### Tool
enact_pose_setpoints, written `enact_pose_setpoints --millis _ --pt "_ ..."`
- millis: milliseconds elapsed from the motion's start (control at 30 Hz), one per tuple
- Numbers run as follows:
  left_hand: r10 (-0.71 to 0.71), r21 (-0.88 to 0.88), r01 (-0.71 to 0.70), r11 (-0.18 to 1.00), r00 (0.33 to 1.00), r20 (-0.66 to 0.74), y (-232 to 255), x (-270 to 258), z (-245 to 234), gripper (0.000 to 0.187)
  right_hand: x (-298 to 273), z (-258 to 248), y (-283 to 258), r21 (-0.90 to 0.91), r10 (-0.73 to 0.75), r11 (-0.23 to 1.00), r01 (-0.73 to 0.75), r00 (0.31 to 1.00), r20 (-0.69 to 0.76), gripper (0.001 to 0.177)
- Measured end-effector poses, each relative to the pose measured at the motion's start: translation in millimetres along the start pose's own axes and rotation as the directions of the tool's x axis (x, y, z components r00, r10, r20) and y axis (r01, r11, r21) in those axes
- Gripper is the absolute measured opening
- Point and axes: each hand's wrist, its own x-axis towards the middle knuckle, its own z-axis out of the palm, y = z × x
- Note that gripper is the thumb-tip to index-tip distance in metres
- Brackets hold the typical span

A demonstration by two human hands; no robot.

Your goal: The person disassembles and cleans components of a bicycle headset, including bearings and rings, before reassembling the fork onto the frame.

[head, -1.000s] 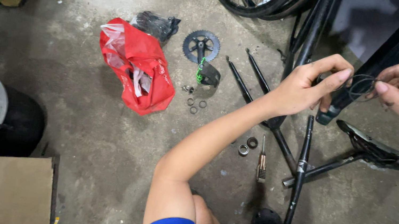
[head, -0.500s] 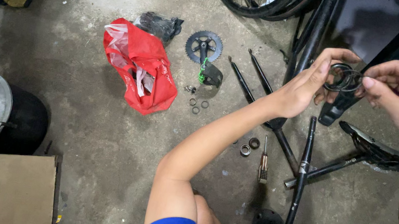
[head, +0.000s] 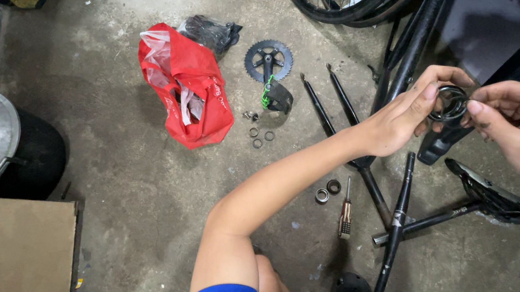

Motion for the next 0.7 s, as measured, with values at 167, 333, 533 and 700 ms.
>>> enact_pose_setpoints --millis 167,333,533,700 --pt "0.014 -0.019 -0.014 1.000 1.000 -0.004 0.3 0.5 1.2 0.079 -1.3 4.5 -3.9 -0.010 0.000 1.000 0.000 1.000 -0.026 0.012" --pt "0.029 -0.027 -0.029 0.999 1.000 -0.003 2.4 -2.0 1.3 0.076 -0.7 5.0 -12.8 -0.084 -0.018 0.996 0.016 1.000 -0.019 0.012" --pt "0.017 0.038 -0.017 0.999 1.000 -0.022 0.2 -0.6 1.0 0.076 -7.3 9.7 -21.9 -0.339 -0.042 0.941 0.006 0.994 -0.097 0.015" --pt "0.024 0.010 -0.024 1.000 1.000 -0.012 -2.8 -0.4 2.0 0.073 -11.8 13.8 -25.6 -0.464 -0.158 0.882 0.086 0.980 -0.120 0.018"
